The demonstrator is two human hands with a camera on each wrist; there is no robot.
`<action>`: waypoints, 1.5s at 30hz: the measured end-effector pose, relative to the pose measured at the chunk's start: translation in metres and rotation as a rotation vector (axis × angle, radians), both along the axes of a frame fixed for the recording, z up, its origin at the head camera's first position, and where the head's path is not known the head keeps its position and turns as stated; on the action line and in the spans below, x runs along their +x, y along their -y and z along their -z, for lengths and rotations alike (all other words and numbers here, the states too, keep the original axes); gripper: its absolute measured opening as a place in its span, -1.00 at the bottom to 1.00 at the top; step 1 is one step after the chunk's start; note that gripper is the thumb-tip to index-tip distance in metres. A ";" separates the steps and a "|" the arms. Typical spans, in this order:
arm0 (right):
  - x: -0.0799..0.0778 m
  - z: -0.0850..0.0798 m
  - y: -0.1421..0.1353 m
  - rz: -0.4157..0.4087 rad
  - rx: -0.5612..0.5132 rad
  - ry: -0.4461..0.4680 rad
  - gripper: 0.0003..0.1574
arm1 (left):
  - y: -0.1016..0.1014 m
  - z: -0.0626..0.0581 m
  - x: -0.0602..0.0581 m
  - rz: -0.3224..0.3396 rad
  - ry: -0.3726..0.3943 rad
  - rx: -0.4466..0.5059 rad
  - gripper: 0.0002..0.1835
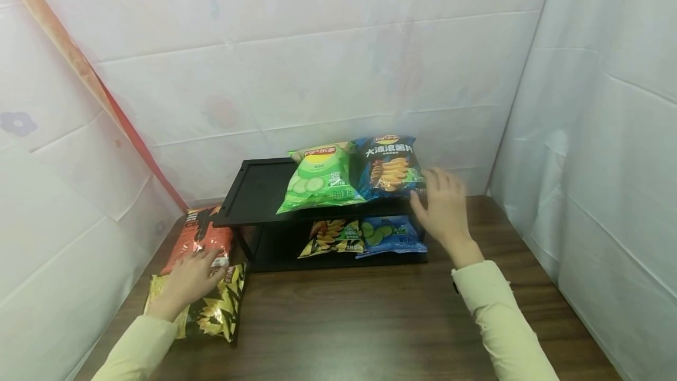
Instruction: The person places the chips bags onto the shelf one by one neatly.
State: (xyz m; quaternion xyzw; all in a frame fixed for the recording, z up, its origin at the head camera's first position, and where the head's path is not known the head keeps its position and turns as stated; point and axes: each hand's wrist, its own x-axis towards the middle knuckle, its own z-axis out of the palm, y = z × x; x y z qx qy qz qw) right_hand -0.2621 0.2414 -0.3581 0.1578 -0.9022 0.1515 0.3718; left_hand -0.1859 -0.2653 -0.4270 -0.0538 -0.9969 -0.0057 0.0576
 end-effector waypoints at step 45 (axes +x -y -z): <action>-0.013 0.041 -0.029 -0.088 -0.349 0.490 -0.14 | 0.014 0.025 0.000 0.032 0.203 0.038 -0.14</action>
